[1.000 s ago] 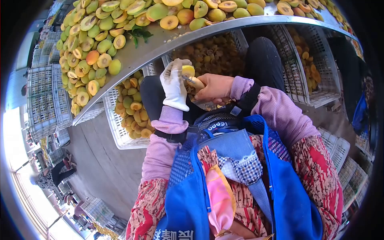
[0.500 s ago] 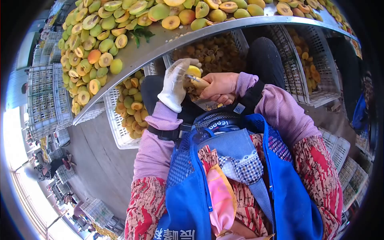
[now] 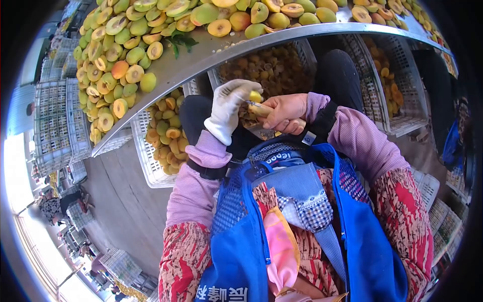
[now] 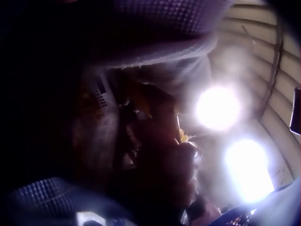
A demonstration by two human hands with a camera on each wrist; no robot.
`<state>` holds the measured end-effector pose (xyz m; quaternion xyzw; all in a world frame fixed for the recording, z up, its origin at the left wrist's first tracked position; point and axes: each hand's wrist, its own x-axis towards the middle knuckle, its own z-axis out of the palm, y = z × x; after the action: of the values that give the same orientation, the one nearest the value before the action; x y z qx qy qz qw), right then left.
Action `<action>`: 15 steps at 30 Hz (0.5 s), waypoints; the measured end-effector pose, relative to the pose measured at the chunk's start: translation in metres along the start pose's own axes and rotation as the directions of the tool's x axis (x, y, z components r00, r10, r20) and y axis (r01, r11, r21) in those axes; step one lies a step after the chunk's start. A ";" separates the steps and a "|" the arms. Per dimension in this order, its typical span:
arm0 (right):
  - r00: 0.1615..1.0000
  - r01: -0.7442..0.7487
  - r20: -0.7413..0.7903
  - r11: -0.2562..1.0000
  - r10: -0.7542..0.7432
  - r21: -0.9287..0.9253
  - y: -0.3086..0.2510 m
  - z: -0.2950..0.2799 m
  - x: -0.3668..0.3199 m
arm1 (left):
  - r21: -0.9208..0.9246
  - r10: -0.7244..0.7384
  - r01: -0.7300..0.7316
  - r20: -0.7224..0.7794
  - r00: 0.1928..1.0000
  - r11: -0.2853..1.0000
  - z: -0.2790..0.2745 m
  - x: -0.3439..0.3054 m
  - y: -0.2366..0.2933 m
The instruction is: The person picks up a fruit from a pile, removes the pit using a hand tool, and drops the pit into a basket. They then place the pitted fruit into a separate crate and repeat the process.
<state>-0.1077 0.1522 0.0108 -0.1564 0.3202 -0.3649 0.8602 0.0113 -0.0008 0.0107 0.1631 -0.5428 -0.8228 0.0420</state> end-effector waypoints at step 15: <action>0.969 0.091 -0.226 0.993 -0.105 -0.068 0.005 0.023 0.000 | -0.296 -0.074 -0.020 -0.304 0.950 0.955 0.020 0.001 -0.019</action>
<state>-0.0898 0.1562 0.0258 -0.1536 0.4193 -0.4132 0.7936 0.0062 0.0243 0.0000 0.2900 -0.3978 -0.8592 0.1396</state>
